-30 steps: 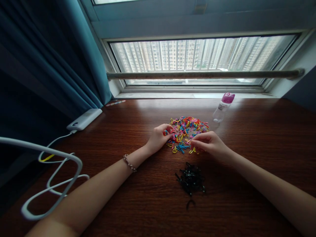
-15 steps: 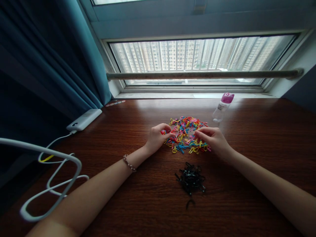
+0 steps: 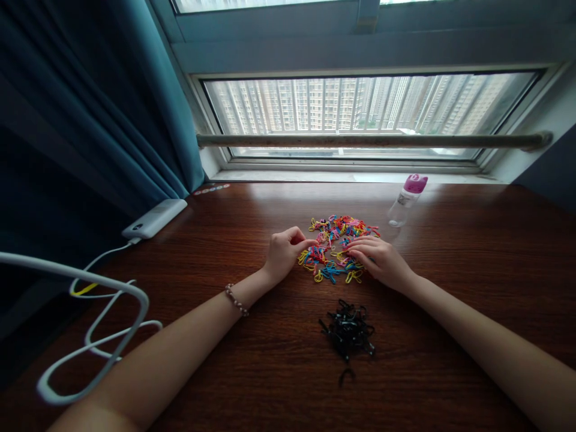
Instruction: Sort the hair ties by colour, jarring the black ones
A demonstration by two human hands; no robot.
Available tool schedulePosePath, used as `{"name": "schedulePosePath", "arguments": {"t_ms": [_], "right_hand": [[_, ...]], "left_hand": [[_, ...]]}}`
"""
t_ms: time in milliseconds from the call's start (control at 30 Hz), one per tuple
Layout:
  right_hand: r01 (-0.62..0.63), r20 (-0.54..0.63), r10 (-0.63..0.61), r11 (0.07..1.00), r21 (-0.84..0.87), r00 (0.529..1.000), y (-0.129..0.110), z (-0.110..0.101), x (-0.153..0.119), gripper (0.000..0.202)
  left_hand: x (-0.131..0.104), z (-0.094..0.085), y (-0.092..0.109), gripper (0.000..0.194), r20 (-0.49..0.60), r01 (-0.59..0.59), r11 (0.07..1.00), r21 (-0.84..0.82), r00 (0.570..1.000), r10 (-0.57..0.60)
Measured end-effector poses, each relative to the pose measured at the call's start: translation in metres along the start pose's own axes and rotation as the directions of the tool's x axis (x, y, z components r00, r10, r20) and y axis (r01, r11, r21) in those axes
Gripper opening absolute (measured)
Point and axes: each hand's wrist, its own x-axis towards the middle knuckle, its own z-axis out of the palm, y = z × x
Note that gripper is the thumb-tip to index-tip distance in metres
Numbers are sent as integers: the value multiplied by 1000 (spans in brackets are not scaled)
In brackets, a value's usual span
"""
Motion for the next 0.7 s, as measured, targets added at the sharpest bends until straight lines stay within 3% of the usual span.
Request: {"name": "schedulePosePath", "arguments": {"t_ms": [100, 200, 300, 433, 500, 567, 700], "right_hand": [[-135, -146, 152, 984, 115, 978, -1, -2, -2, 36], [-291, -250, 334, 937, 194, 909, -3, -4, -2, 41], [-393, -278, 472, 871, 295, 837, -2, -6, -2, 45], [-442, -271, 521, 844, 305, 809, 3, -7, -2, 47], [-443, -320, 473, 881, 165, 821, 4, -7, -3, 44], [-379, -349, 365, 925, 28, 863, 5, -6, -2, 39], [-200, -283, 175, 978, -62, 943, 5, -2, -1, 18]], "left_hand": [[-1, 0, -1, 35, -21, 9, 1000, 4, 1000, -9], [-1, 0, -1, 33, -27, -1, 1000, 9, 1000, 1], [-2, 0, 3, 30, 10, -34, 999, -35, 999, 35], [-8, 1, 18, 22, 139, -176, 971, -164, 970, 199], [-15, 1, 29, 17, 224, -273, 932, -238, 919, 326], [-23, 2, 40, 15, 321, -341, 889, -305, 842, 433], [-38, 5, 54, 22, 503, -405, 834, -374, 667, 550]]}}
